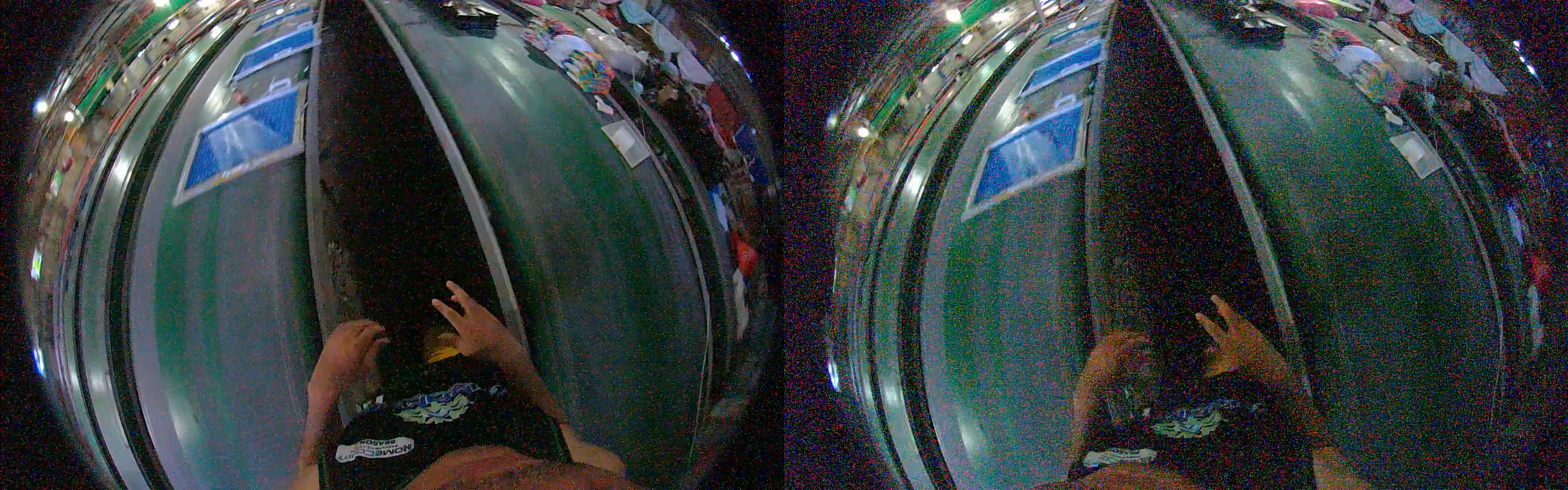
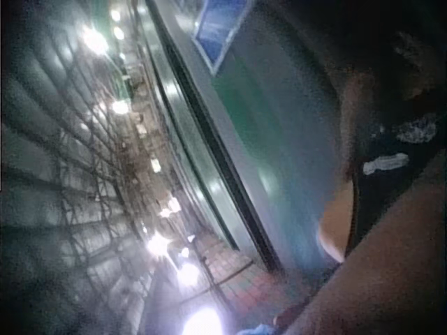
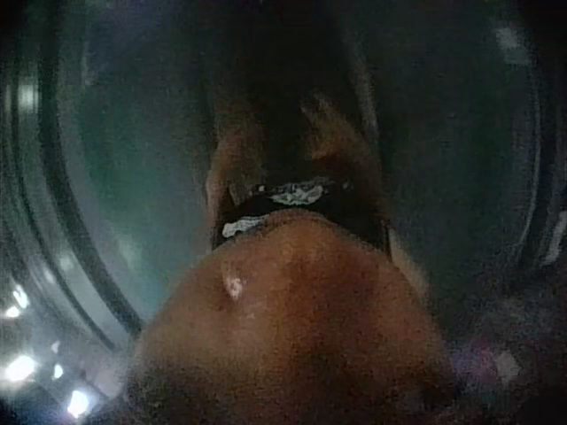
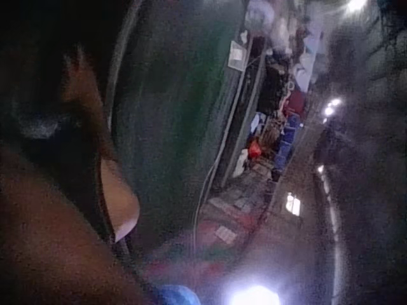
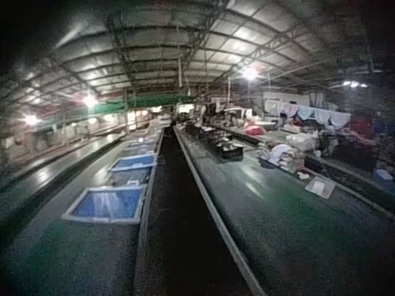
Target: The person removes white plastic clips from a blue perforated panel and then assembles them with small black components on a green rotating drum. The person handles the clips one at a time, inserting the black pieces into the clips.
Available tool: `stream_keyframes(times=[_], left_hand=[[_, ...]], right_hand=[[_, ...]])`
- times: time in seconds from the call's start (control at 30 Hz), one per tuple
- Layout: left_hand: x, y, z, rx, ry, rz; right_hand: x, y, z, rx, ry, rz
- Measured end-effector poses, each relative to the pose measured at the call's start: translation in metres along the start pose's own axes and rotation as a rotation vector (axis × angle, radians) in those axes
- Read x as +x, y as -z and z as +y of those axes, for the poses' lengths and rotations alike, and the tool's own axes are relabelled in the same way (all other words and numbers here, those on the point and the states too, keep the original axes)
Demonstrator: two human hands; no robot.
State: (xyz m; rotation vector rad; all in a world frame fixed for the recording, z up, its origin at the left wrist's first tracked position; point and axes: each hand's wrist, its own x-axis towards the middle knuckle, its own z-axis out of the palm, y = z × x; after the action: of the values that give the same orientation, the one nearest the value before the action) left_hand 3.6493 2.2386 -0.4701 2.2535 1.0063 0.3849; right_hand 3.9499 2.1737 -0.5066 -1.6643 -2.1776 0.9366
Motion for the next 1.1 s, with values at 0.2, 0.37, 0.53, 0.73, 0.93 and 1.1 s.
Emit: stream_keyframes(times=[0.2, 0.37, 0.53, 0.73, 0.93, 1.1], left_hand=[[0.162, -0.011, -0.055, 0.002, 0.159, -0.117], [0.278, -0.024, -0.038, -0.034, 0.156, 0.043], [0.530, 0.011, -0.251, 0.079, 0.192, 0.146], [0.861, 0.050, -0.612, 0.021, 0.203, 0.037], [0.839, 0.076, -0.751, -0.036, 0.079, 0.230], [0.885, 0.110, -0.903, 0.115, 0.104, 0.115]], right_hand=[[0.166, 0.056, 0.114, 0.020, 0.197, 0.118], [0.227, 0.133, 0.220, 0.002, 0.230, 0.094], [0.543, 0.193, 0.373, -0.250, 0.331, 0.111], [0.979, 0.194, 0.539, -0.095, 0.147, 0.115], [1.076, 0.112, 0.490, -0.217, 0.213, 0.154], [1.201, 0.095, 0.479, -0.200, 0.297, 0.107]])
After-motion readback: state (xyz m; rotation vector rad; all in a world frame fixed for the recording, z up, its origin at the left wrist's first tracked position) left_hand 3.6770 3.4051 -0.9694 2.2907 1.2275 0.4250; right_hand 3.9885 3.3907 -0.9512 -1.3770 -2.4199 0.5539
